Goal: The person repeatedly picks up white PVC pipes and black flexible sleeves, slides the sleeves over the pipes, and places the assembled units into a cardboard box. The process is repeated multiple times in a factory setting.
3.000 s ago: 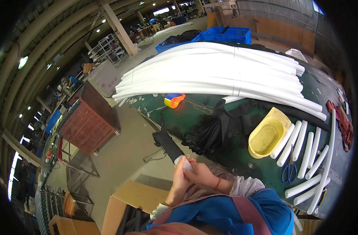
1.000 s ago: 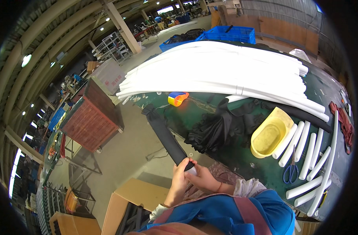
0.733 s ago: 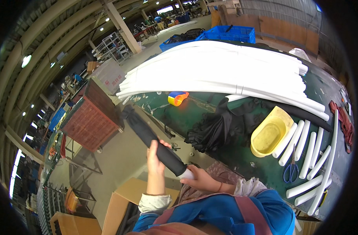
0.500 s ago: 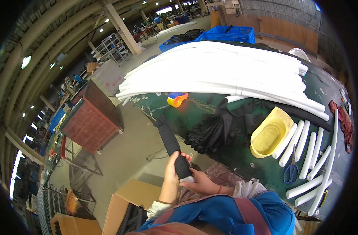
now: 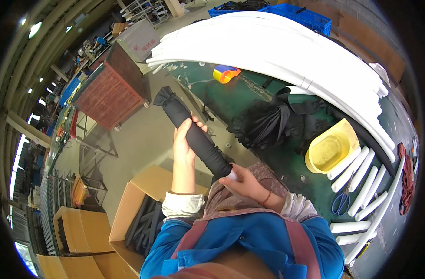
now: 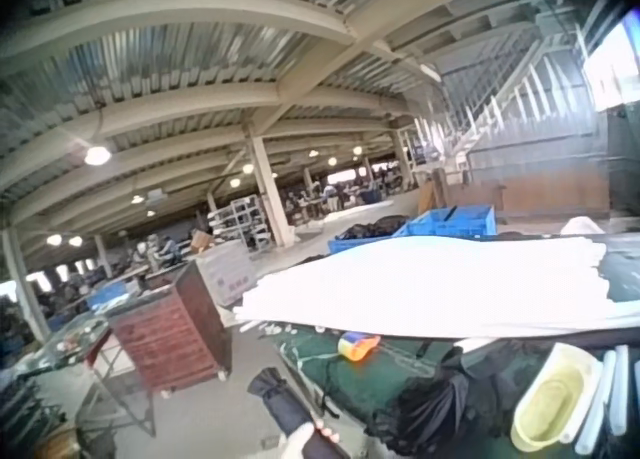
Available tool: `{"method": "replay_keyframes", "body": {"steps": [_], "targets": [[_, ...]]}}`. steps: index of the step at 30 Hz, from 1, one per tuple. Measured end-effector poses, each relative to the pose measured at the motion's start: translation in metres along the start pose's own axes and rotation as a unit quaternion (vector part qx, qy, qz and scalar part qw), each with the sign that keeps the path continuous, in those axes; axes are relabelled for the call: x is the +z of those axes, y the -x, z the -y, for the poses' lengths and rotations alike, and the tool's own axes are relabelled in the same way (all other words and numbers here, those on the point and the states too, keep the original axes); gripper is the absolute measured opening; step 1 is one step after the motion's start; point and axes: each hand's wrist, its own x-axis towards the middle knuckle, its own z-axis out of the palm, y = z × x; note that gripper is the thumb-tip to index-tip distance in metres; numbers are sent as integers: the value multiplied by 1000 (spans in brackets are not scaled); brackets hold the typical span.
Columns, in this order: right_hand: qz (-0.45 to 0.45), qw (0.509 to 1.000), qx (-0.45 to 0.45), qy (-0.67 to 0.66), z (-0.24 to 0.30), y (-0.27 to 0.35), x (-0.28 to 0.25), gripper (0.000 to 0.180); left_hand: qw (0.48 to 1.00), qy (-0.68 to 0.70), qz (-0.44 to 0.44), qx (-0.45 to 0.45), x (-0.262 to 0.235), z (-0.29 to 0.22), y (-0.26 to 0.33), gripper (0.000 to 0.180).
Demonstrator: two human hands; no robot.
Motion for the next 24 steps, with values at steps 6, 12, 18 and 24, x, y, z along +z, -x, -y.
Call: {"method": "replay_keyframes", "body": {"steps": [6,12,18,24], "targets": [[-32,998,-2,56,-1,-1,7,36,998,15,-25,-60,-3,24,16,31],[25,995,27,98,2,-12,-15,43,995,86,44,-38,-21,-12,-26,49],[150,945,186,-224,61,-60,-17,44,996,-1,-60,-70,-7,11,-47,21],[114,948,286,-84,58,-52,-11,33,974,-12,-204,-97,-70,24,-87,21]]}}
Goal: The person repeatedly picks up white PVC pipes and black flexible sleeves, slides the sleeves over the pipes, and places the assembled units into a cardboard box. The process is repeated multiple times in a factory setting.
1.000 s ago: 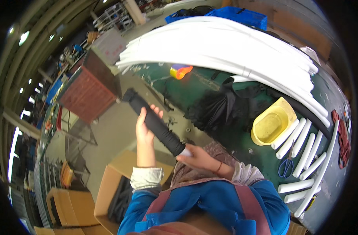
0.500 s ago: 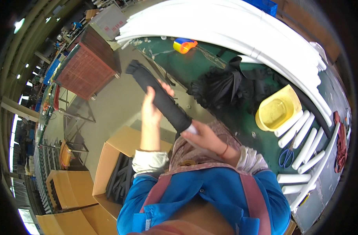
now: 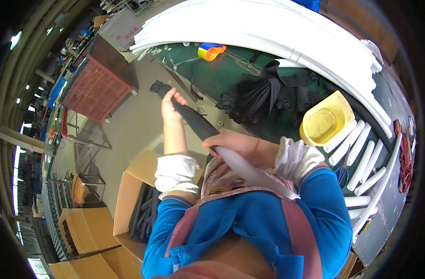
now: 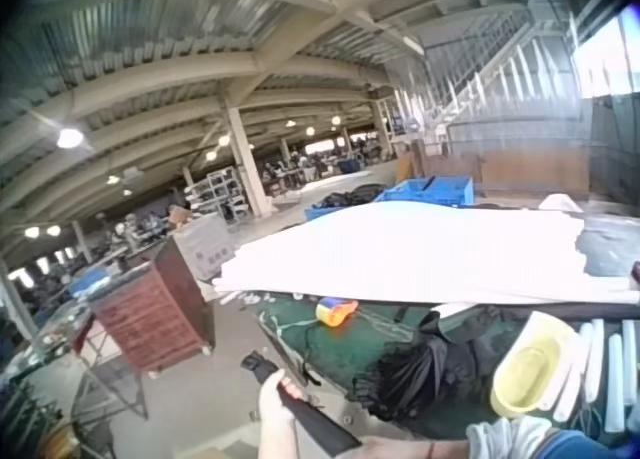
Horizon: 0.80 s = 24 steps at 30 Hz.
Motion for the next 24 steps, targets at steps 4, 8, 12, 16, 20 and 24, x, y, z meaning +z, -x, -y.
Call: {"method": "replay_keyframes", "body": {"steps": [4,8,12,16,20,24], "targets": [[-34,998,-22,-57,-11,25,0,24,999,11,37,-14,19,17,17,16],[-63,991,-98,-68,-34,27,8,15,976,63,207,-17,42,18,60,18],[-61,990,-120,-51,-57,15,12,16,978,14,205,-27,46,33,112,28],[-68,989,-131,-21,-64,9,14,17,970,-26,241,-16,42,42,143,40],[-66,990,-124,-32,-63,13,12,18,963,-101,249,20,38,43,155,45],[-60,989,-133,-8,-63,11,11,19,960,-128,248,28,34,41,160,47]]}}
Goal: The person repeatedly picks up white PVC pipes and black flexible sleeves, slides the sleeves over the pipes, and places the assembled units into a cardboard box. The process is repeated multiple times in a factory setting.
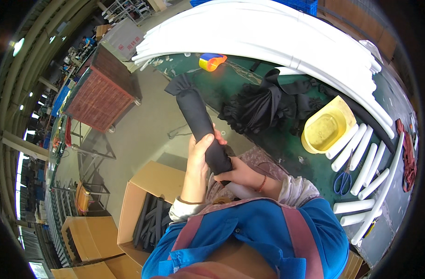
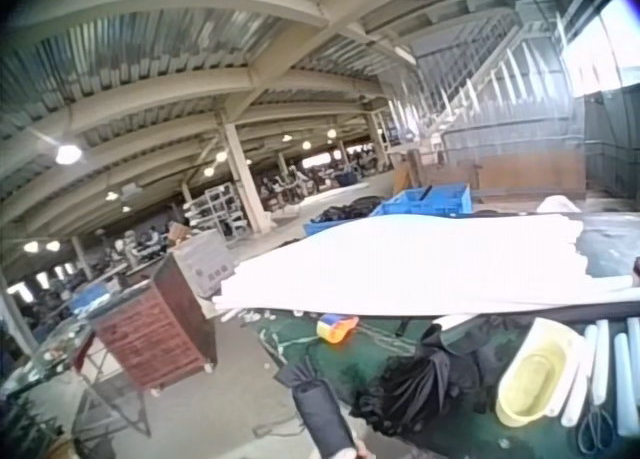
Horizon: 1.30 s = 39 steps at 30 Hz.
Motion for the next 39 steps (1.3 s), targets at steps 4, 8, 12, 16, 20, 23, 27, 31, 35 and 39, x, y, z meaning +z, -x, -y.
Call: {"method": "replay_keyframes", "body": {"steps": [4,8,12,16,20,23,27,31,35,39], "targets": [[13,1000,-1,24,7,5,3,20,1000,-11,-2,-1,-9,0,5,53],[101,995,1,0,18,10,-4,18,995,42,30,87,-23,-17,-7,69],[98,993,41,56,10,18,0,22,982,156,36,100,-26,-44,-20,56],[111,990,47,67,9,16,-10,32,985,146,-33,89,-22,-36,-17,45],[110,984,-90,-105,23,1,-6,52,989,78,-120,30,-19,-14,-10,35],[-4,994,-101,41,51,-9,7,40,984,50,-168,24,-2,4,0,32],[36,994,-103,28,56,-13,2,30,977,-76,-166,112,-18,5,-5,45],[98,990,-18,-100,75,11,-12,32,918,-215,-182,279,-44,-9,-19,45],[69,993,-23,-92,69,26,-22,36,942,-158,-114,273,-52,-10,-22,36],[104,990,-64,-78,60,33,-27,42,968,-108,-21,226,-56,-18,-26,34]]}}
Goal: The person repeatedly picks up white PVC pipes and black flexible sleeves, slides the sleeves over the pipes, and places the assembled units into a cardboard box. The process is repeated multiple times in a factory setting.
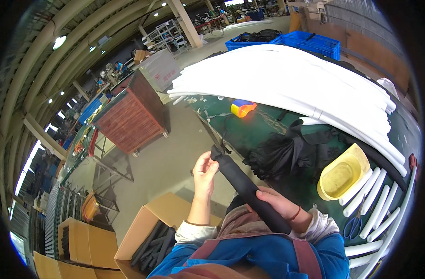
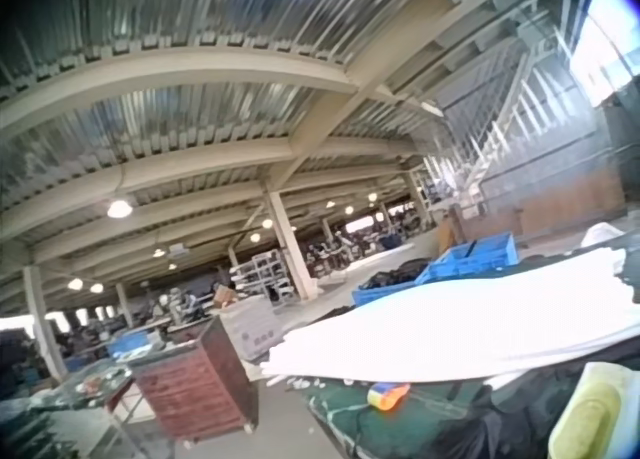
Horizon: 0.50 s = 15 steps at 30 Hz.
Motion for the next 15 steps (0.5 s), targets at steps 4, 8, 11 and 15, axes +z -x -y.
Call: {"method": "replay_keyframes", "body": {"steps": [4,8,11,15], "targets": [[-14,997,35,-64,-6,-1,-2,42,984,136,77,-87,17,-12,-2,33],[-152,968,-194,49,-13,-45,5,42,957,190,85,-200,0,23,13,33],[-148,973,-157,77,-16,-69,-23,31,961,179,48,-205,33,15,23,31],[-147,951,-200,186,-29,-82,-29,20,977,130,-50,-160,11,36,34,25]]}}
